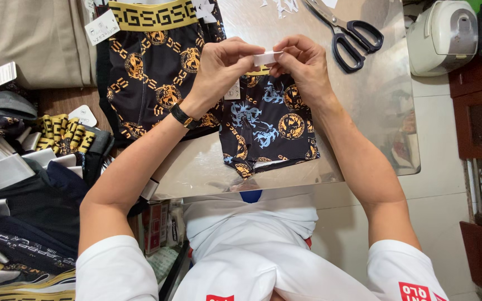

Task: The person repeatedly picks up patterned boxer briefs, uses scissors to cut small white paper tags from the waistband, and places the trimmed items aside. The process is repeated for several garments on a metal work surface.

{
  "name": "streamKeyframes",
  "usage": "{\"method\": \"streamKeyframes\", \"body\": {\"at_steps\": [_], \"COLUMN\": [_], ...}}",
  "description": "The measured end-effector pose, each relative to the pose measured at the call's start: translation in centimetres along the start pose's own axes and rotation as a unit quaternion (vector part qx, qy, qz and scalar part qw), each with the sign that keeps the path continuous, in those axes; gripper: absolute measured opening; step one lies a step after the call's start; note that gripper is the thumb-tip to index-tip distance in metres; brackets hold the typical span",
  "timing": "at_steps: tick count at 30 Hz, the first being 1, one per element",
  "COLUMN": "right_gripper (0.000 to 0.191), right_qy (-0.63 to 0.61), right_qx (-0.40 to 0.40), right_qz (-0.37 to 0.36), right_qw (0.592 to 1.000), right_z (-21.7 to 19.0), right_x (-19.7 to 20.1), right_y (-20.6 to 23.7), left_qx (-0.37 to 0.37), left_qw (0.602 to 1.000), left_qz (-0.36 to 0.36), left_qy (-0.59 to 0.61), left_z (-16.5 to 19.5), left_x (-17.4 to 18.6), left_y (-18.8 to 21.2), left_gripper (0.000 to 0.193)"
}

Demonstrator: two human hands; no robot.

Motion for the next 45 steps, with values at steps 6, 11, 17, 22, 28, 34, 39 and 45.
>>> {"method": "streamKeyframes", "body": {"at_steps": [6,11,17,22,28,34,39,45], "right_gripper": [0.009,0.020,0.021,0.016,0.015,0.013,0.016,0.010], "right_qy": [0.038,-0.036,0.045,0.042,0.074,0.100,0.154,0.212], "right_qx": [0.020,-0.013,-0.019,-0.019,-0.011,-0.009,0.032,0.072], "right_qz": [0.004,-0.005,0.006,0.017,0.014,0.017,-0.008,0.005], "right_qw": [0.999,0.999,0.999,0.999,0.997,0.995,0.987,0.975], "right_z": [-1.3,-1.5,-1.2,-0.8,-0.8,-0.7,-1.2,-2.3], "right_x": [-0.4,-1.5,-2.1,-2.0,-2.4,-2.7,-4.3,-5.0], "right_y": [0.2,0.2,0.4,0.6,0.7,0.7,1.7,2.5], "left_qx": [0.002,0.002,0.005,0.039,0.074,0.090,0.057,0.019], "left_qw": [1.000,0.999,0.998,0.998,0.996,0.994,0.996,0.994], "left_qz": [0.021,0.038,0.038,0.030,0.042,0.050,0.055,0.058], "left_qy": [0.000,-0.032,-0.039,-0.042,-0.025,0.028,-0.038,-0.094], "left_z": [-0.7,-1.3,-1.6,-2.3,-3.6,-4.5,-3.5,-1.6], "left_x": [0.0,0.5,0.8,0.8,1.1,1.4,1.7,0.8], "left_y": [0.2,0.6,1.2,1.4,1.8,2.4,3.2,3.8], "left_gripper": [0.013,0.013,0.014,0.017,0.020,0.020,0.016,0.010]}}
Point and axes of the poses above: each hand's wrist, its own y-axis away from the middle knuckle, its own x-axis out of the back of the hand, z = x × y, the point moved 10 cm from there along -y, towards the middle knuckle, and after that the axes turned 1 degree about y, right-handed, at the moved point
